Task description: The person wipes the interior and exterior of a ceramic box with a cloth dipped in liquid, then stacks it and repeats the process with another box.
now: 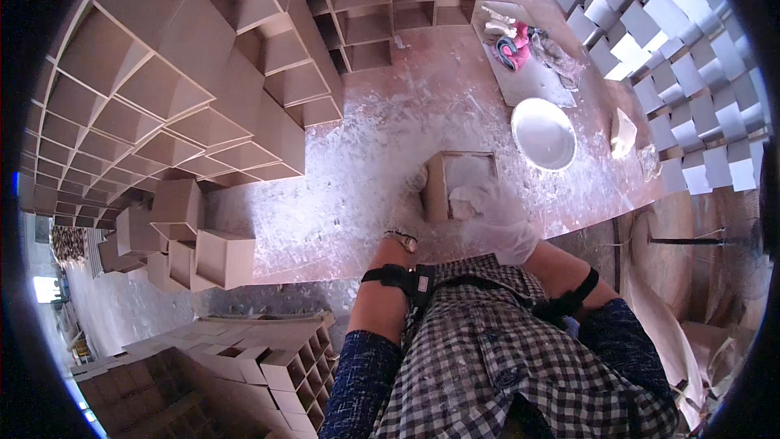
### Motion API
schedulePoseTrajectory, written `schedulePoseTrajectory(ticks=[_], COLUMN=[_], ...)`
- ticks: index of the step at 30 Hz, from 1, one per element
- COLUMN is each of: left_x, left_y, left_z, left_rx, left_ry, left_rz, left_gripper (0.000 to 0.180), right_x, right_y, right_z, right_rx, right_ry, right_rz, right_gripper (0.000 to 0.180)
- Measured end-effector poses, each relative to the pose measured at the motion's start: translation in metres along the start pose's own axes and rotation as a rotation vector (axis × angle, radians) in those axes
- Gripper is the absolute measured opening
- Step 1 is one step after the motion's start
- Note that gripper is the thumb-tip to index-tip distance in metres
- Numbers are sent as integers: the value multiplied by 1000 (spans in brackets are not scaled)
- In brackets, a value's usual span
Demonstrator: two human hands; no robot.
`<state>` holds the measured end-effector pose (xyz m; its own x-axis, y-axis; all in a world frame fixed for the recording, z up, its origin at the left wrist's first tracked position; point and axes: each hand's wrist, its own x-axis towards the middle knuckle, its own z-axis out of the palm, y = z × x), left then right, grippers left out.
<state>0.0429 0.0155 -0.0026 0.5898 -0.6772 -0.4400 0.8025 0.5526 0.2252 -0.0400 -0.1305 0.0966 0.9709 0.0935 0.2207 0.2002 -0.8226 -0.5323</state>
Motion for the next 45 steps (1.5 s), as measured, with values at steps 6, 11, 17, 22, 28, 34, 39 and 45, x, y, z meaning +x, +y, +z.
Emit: schedulePoseTrajectory(ticks=[6, 11, 17, 22, 28, 34, 39, 45], left_x=[37, 29, 27, 15, 33, 39, 32, 11], left_y=[-7, -6, -4, -4, -3, -5, -7, -4], left_z=[-70, -45, -53, -31, -51, -67, -53, -30], left_rx=[140, 130, -42, -28, 76, 157, 177, 418], left_ry=[135, -39, -89, 31, 90, 131, 93, 23], left_rz=[152, 244, 137, 87, 171, 216, 171, 340], left_gripper=[59, 61, 57, 52, 52, 53, 44, 47], right_x=[31, 46, 32, -1, 27, 59, 67, 49], right_y=[34, 5, -5, -6, 27, 17, 3, -29], right_z=[25, 28, 20, -13, -3, -4, 16, 4], right_rx=[-276, -5, 107, 24, 273, 246, 225, 12], right_ry=[272, 189, 69, -299, 91, 324, 302, -121], right_rz=[148, 369, 202, -140, 333, 619, 363, 39], right_gripper=[25, 27, 20, 19, 18, 20, 17, 23])
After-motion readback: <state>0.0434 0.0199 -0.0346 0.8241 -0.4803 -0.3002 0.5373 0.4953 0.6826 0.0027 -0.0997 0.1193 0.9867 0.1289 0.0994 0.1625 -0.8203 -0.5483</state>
